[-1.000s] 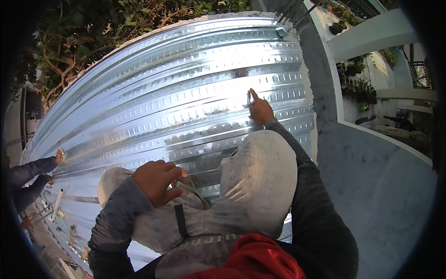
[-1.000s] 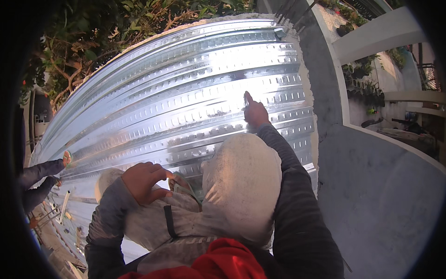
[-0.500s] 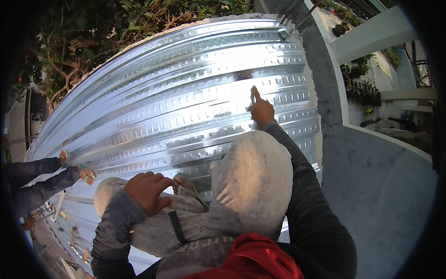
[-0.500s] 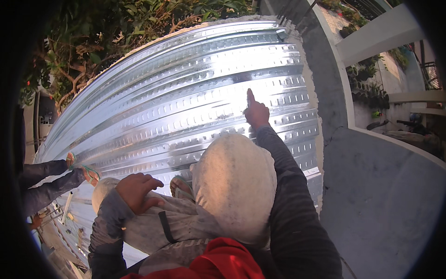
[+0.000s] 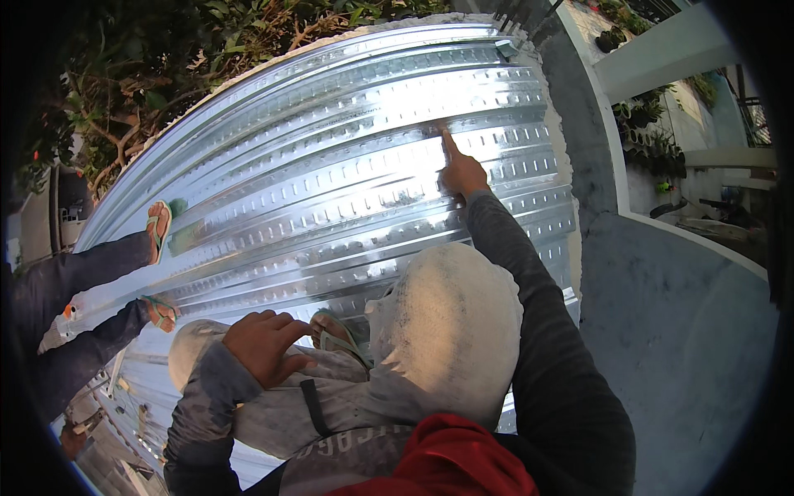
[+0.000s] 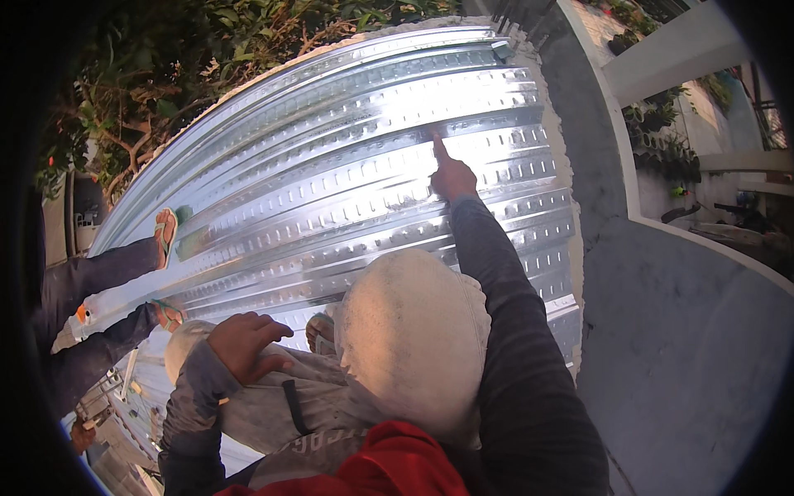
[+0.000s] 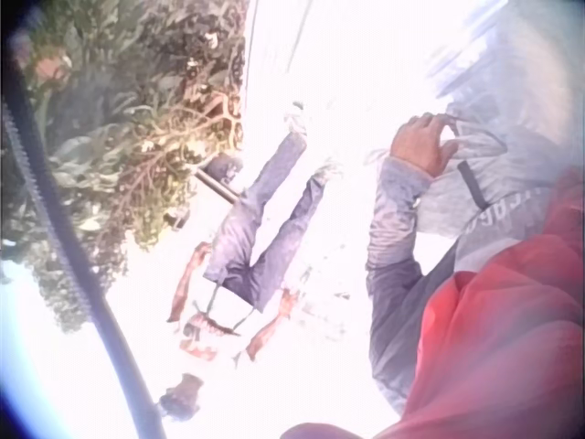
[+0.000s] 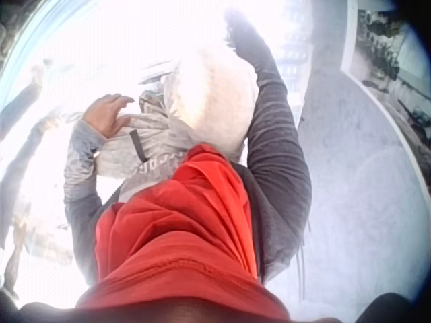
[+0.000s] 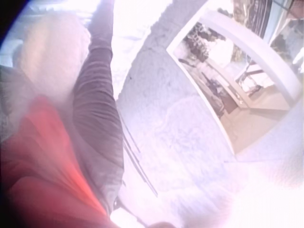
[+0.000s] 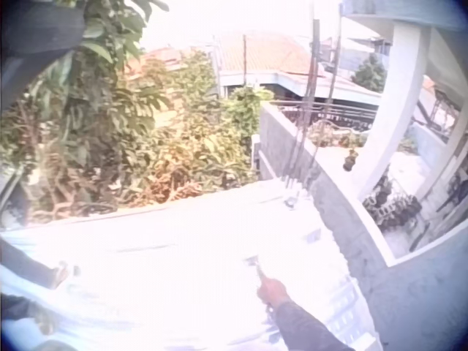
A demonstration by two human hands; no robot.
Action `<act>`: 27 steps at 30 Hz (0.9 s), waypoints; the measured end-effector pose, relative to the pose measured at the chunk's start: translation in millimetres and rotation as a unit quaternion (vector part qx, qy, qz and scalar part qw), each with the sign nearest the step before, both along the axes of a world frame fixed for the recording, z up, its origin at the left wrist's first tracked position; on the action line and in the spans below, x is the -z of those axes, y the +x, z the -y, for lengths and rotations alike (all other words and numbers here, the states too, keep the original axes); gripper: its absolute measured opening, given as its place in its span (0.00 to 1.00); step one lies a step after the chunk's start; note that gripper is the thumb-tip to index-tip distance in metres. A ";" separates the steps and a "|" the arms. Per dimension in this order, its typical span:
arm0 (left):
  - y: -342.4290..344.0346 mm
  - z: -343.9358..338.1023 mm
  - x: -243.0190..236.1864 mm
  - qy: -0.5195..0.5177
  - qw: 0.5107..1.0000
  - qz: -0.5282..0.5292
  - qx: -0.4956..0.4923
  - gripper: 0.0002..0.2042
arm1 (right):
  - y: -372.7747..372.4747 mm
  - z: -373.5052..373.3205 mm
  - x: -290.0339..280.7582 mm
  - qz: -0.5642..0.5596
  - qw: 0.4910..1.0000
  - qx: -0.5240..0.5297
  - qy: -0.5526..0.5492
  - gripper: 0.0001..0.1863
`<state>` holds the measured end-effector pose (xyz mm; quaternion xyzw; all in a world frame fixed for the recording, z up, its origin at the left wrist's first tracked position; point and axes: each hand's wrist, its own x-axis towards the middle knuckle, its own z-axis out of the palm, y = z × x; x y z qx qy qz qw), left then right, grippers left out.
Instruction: The person uses an angle grinder to cut and trim corrugated metal sheets while installing them on a roof.
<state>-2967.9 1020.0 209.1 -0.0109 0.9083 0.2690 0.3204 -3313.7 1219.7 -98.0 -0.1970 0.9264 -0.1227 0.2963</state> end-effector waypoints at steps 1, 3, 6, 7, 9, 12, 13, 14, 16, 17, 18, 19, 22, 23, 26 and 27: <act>-1.2 -0.1 -0.2 0.003 1.000 -0.002 0.003 0.19 | 0.4 1.2 -0.1 0.000 1.000 0.003 0.001 0.49; -3.6 -0.2 0.5 0.009 1.000 -0.008 0.010 0.19 | 0.1 0.0 -3.1 0.001 1.000 0.006 0.003 0.49; -4.7 1.5 -1.7 0.009 1.000 -0.003 0.013 0.19 | -0.2 0.9 -7.7 0.007 1.000 0.002 -0.001 0.50; -4.8 2.0 -2.9 0.007 1.000 0.002 0.012 0.19 | 0.3 2.5 -8.9 0.009 1.000 0.000 -0.001 0.50; -5.5 2.7 -2.9 0.005 1.000 0.008 0.011 0.19 | -0.5 2.1 -8.7 0.005 1.000 -0.002 -0.004 0.50; -5.9 3.8 0.1 0.005 1.000 0.011 0.002 0.19 | -1.7 0.2 -7.0 0.001 1.000 -0.006 -0.002 0.50; -5.9 4.0 1.7 0.006 1.000 0.010 -0.002 0.19 | -2.2 -0.1 -6.1 0.005 1.000 -0.005 0.006 0.50; -5.7 4.5 1.4 0.003 1.000 0.015 -0.002 0.19 | -3.4 1.9 -5.3 0.009 1.000 -0.005 0.011 0.50; -4.7 5.2 0.9 -0.001 1.000 0.023 -0.003 0.19 | -1.5 3.3 -3.4 0.006 1.000 -0.007 -0.001 0.50; -5.0 5.4 1.7 -0.001 1.000 0.023 -0.002 0.19 | -1.6 1.3 -2.4 0.004 1.000 -0.006 -0.004 0.50; -5.0 5.5 2.6 0.000 1.000 0.022 -0.001 0.19 | -2.9 0.2 -1.3 0.002 1.000 -0.005 -0.003 0.50; -5.0 5.7 3.0 0.001 1.000 0.022 0.000 0.19 | -4.2 -0.8 -0.2 -0.001 1.000 -0.003 -0.002 0.50; -1.7 5.2 1.7 0.000 1.000 0.015 0.001 0.20 | -3.5 0.0 5.6 -0.008 1.000 -0.003 -0.009 0.50; -1.1 5.0 1.2 -0.004 1.000 0.015 -0.003 0.20 | -2.5 0.9 5.4 -0.011 1.000 -0.003 -0.013 0.50; -2.1 3.7 -1.7 -0.011 1.000 0.014 -0.007 0.20 | -0.8 1.5 5.8 -0.010 1.000 0.004 0.001 0.50; -4.5 3.0 -2.7 -0.009 1.000 0.011 -0.004 0.20 | -2.2 -1.0 6.3 -0.015 1.000 0.005 0.000 0.50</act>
